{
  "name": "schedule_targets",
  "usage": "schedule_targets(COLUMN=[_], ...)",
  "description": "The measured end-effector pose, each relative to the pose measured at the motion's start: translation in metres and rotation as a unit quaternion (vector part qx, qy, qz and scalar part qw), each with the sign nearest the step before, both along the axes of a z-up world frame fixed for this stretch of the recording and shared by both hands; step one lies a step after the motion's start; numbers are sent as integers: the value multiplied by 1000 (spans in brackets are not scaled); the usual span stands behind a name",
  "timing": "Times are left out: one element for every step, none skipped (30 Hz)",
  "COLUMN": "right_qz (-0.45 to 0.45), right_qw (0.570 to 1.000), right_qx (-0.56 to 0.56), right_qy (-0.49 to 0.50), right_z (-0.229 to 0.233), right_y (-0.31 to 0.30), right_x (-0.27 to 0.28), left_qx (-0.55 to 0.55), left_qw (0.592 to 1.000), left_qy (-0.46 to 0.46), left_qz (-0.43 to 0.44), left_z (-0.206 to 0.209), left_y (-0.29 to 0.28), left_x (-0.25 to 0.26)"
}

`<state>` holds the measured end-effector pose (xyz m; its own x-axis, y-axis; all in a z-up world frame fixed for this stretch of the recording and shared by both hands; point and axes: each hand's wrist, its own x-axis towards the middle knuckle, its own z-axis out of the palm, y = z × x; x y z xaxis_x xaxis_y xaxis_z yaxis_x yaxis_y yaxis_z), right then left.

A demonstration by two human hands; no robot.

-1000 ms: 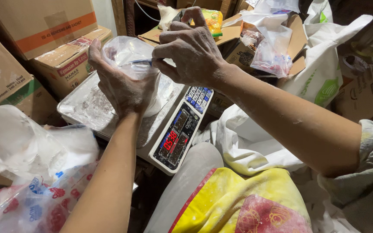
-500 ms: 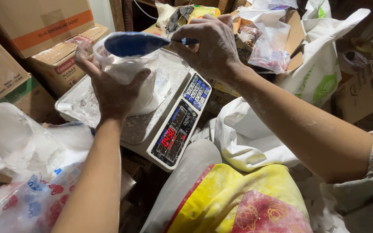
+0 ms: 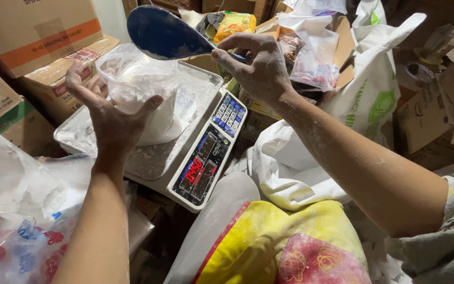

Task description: The person scoops white powder from a large sack into a small plastic bag placed on a digital scale. They adjust the amount to reach a target weight, then tie the bag and set it aside. The process is repeated for multiple bags.

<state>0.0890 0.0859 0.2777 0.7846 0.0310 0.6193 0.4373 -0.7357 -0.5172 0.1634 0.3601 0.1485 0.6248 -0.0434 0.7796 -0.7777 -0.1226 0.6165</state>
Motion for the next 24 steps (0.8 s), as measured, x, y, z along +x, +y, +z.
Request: schedule_targets(right_qz=[6,12,16,20,25,19,13,8,6,4,2,6,11,15,17,20,21,16,11,6,12,19,24,24], right_qw=[1000,999,998,997,996,997,998,999,999,999,999,999,999,999,999,999,999,999,999,999,1000,1000,1000,1000], right_qx=[18,36,47,58,69,58,47,36,35,34,33,35,36,38,39,40,41,37,34,30,26,22,18,13], right_qy=[10,20,29,38,46,39,32,25,27,29,31,27,22,17,19,20,21,20,18,17,10,3,-4,-9], right_z=[-1,-1,-2,-3,-4,-5,-5,-5,-6,-6,-6,-6,-6,-6,-7,-7,-8,-8,-9,-10,-11,-11,-12,-13], right_y=[-1,-1,-1,-1,-1,-2,-1,-1,-1,-1,-1,0,0,0,1,1,1,0,0,-1,-1,-2,-3,-4], right_x=[-1,-2,-3,-3,-4,-4,-4,-4,-5,-5,-5,-5,-5,-5,-5,-5,-5,-5,-5,-5,-4,-4,-4,-5], left_qx=[1,0,-1,-3,-6,-8,-11,-8,-5,4,13,14,15,16,17,18,17,17,13,8,3,-4,-6,-7], left_qw=[1000,1000,1000,1000,1000,1000,1000,1000,1000,1000,999,999,999,998,998,997,997,997,997,998,998,998,998,998], left_qy=[-16,-18,-20,-8,3,6,9,6,2,-9,-19,-22,-25,-28,-30,-33,-29,-25,-16,-11,-7,-7,-6,-5], left_qz=[0,-1,-3,-7,-11,-16,-21,-14,-7,12,30,37,44,52,59,67,70,72,69,66,64,63,66,69], left_z=[0,0,0,0,-1,0,0,0,1,1,2,1,1,1,1,1,1,0,-1,-2,-2,-3,-4,-5], left_y=[-1,-2,-3,-4,-4,-5,-5,-5,-5,-5,-5,-5,-5,-5,-5,-5,-5,-5,-4,-5,-4,-5,-5,-5], left_x=[-1,-1,-2,-3,-3,-4,-4,-4,-5,-5,-5,-6,-8,-8,-9,-9,-9,-9,-9,-9,-9,-9,-9,-10])
